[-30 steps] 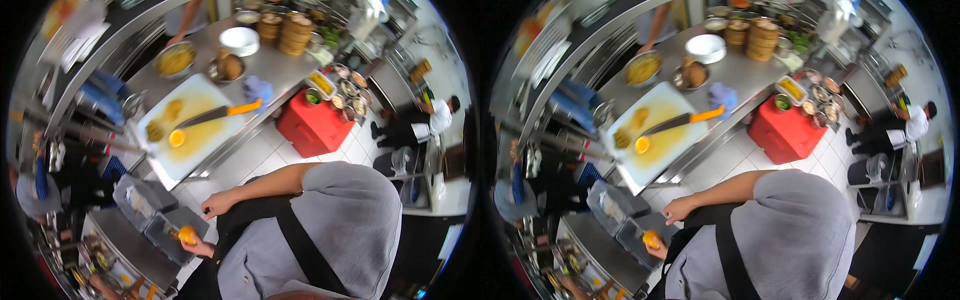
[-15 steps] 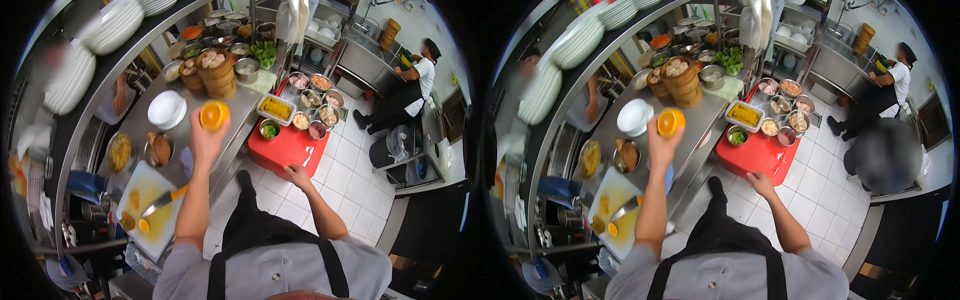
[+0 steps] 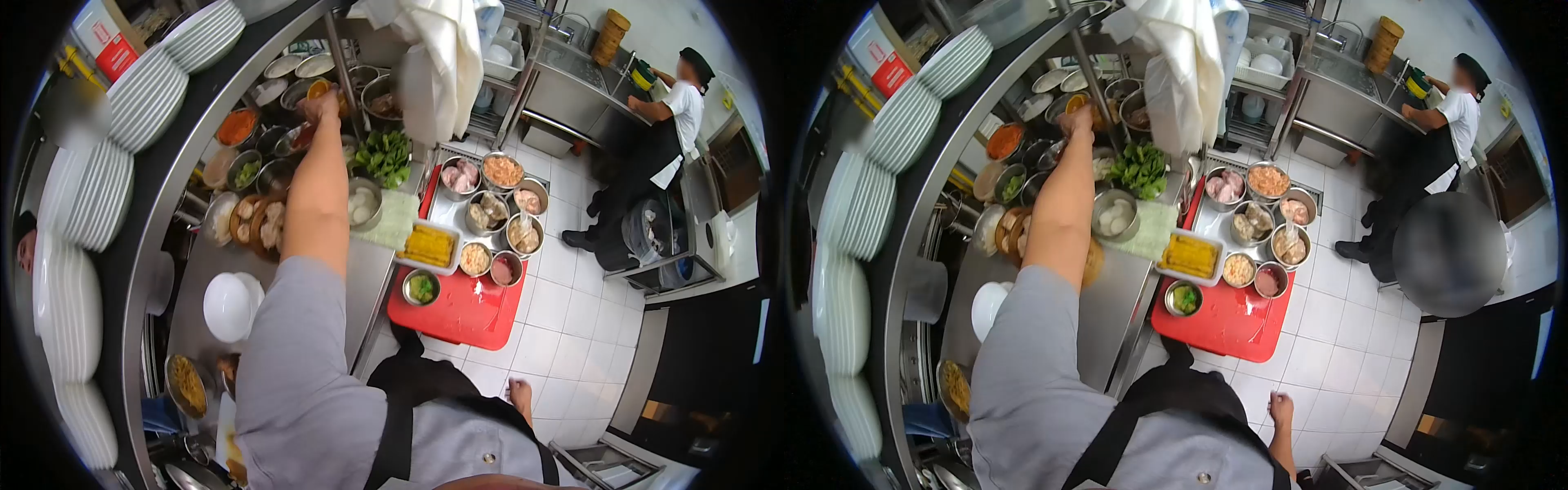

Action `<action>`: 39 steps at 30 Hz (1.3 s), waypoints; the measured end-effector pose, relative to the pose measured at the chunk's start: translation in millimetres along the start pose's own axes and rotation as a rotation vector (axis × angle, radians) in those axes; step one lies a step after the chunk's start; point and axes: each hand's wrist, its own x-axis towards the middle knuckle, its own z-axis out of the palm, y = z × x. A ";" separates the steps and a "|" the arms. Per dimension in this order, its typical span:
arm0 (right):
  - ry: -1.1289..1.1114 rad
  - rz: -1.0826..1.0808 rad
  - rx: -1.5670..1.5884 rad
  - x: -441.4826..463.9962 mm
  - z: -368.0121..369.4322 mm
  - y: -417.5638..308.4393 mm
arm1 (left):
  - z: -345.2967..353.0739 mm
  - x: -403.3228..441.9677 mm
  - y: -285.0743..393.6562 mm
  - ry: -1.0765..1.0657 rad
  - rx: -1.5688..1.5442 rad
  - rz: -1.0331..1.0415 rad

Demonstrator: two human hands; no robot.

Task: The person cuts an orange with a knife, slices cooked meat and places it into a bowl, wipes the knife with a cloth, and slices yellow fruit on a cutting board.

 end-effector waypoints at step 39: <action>-1.076 -1.572 -0.700 -133.4 121.1 -370.0 | -611.6 -520.5 -173.8 0.421 -0.117 0.099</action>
